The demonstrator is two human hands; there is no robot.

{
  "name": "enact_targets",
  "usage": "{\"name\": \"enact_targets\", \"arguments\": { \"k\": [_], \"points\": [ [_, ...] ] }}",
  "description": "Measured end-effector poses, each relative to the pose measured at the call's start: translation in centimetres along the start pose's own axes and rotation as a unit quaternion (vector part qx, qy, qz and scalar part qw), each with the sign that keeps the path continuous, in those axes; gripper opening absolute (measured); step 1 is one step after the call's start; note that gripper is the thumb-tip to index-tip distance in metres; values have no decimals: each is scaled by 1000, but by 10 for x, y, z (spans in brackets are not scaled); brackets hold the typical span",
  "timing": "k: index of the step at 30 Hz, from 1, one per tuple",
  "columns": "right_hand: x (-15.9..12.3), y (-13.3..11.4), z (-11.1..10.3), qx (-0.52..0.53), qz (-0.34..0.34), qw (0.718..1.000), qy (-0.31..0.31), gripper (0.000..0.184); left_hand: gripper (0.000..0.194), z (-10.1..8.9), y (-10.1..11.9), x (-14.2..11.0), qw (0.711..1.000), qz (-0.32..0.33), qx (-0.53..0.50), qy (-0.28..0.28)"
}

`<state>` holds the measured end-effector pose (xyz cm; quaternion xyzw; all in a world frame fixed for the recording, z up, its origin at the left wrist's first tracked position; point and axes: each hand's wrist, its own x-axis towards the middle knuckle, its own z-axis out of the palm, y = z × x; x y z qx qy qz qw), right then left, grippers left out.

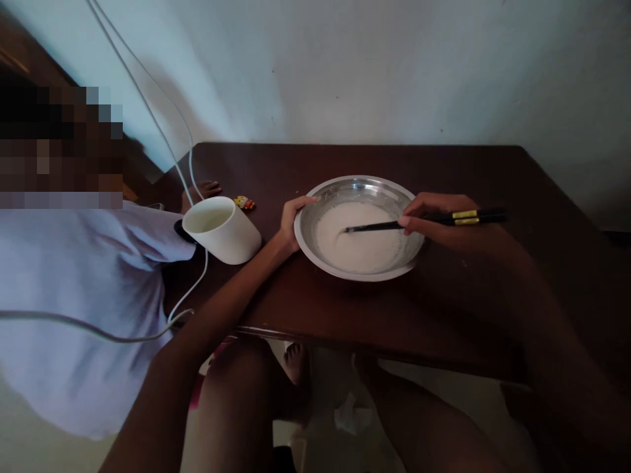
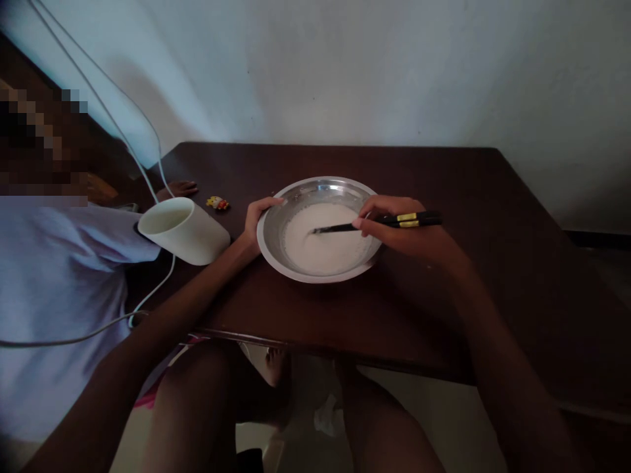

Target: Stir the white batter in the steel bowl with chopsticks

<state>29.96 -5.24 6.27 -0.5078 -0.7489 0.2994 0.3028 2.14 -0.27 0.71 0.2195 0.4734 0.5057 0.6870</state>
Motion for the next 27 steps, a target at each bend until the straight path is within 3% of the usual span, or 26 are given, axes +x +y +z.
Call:
{"name": "enact_targets", "arguments": {
  "k": [3, 6, 9, 12, 15, 17, 20, 23, 27],
  "points": [
    [-1, 5, -12, -18, 31, 997, 71, 26, 26, 0, 0, 0, 1000, -3, 12, -8],
    [-6, 2, -20, 9, 45, 999, 9, 29, 28, 0, 1, 0, 1000, 5, 22, -4],
    [-5, -2, -8, 25, 0, 998, -54, 30, 30, 2, 2, -3, 1000, 5, 24, 8],
    [-2, 1, 0, -16, -9, 1000, -1, 30, 37, 4, 4, -5, 999, -14, 26, 14],
    [-4, 3, -12, -49, 28, 997, 46, 31, 38, 3, 4, -3, 1000, -14, 19, -12],
    [-6, 2, -19, -36, 34, 999, 7, 33, 34, 0, 2, 0, 999, -3, 14, -28],
    [-5, 0, -12, -10, 7, 999, -44, 33, 28, -5, 0, 6, 1000, 2, 14, -26],
    [0, 3, -3, -28, -12, 1000, -8, 28, 25, -7, -2, 9, 999, 11, 12, -40],
    [-2, 5, -13, -30, 18, 999, 34, 26, 25, -5, 0, 7, 1000, 5, 24, -19]
  ]
}}
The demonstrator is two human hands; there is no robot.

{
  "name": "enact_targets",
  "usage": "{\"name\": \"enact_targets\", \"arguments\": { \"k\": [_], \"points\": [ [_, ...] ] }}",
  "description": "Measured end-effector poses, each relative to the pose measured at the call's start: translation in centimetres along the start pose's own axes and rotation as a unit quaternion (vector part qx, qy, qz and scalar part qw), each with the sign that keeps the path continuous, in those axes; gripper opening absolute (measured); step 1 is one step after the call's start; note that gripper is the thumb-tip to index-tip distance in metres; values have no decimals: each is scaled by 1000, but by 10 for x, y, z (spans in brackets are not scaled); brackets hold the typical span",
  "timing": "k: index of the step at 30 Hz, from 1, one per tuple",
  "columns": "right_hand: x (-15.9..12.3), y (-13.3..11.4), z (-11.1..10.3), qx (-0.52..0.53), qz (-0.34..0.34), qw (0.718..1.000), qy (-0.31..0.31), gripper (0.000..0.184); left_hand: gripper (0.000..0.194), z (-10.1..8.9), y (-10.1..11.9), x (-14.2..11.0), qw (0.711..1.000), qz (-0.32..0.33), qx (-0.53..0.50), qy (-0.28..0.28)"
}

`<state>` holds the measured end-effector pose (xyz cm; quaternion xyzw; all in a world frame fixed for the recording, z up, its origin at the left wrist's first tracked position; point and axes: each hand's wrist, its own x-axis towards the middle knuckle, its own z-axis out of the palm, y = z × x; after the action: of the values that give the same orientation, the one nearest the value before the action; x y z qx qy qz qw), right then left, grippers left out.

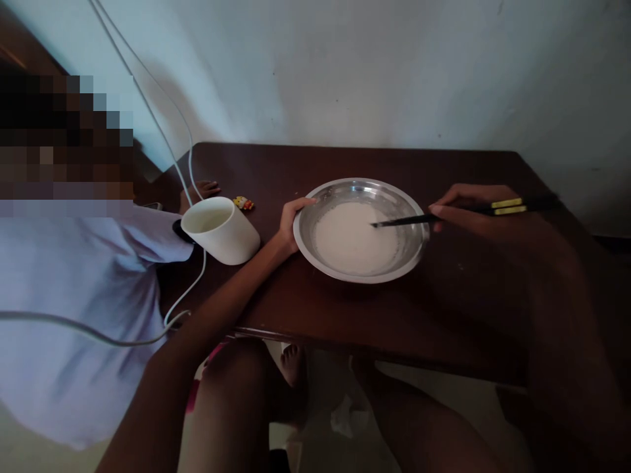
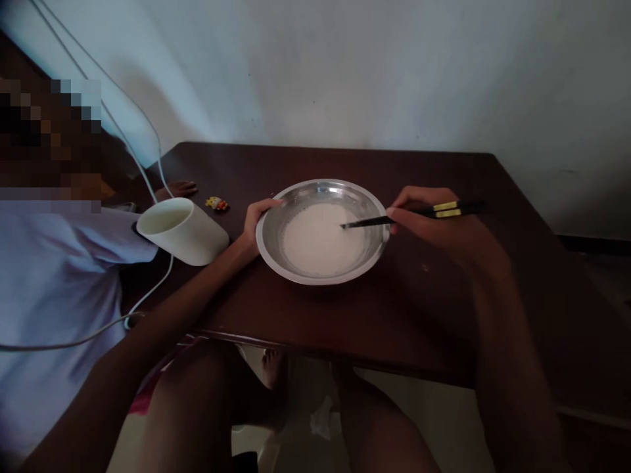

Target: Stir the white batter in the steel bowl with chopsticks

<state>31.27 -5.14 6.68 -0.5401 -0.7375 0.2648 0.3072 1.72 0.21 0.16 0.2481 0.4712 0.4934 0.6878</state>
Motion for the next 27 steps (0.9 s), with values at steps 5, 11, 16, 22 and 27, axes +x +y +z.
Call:
{"name": "enact_targets", "arguments": {
  "k": [5, 11, 16, 22, 27],
  "points": [
    [1, -2, 7, 46, -14, 994, -102, 26, 20, 4, 2, -4, 1000, -2, 7, 22],
    [1, 10, -2, -27, -5, 1000, -9, 20, 23, 8, 3, -9, 999, -14, -11, 29],
    [0, 5, 6, 35, -49, 991, -117, 28, 23, 11, 5, -11, 999, -24, -19, 33],
    [0, 5, -6, -26, -16, 998, -48, 28, 21, 5, 2, -5, 1000, -10, -2, 19],
    [-3, 0, 1, 25, -40, 990, -135, 27, 20, 3, 1, -3, 1000, -7, 21, 17]
  ]
}}
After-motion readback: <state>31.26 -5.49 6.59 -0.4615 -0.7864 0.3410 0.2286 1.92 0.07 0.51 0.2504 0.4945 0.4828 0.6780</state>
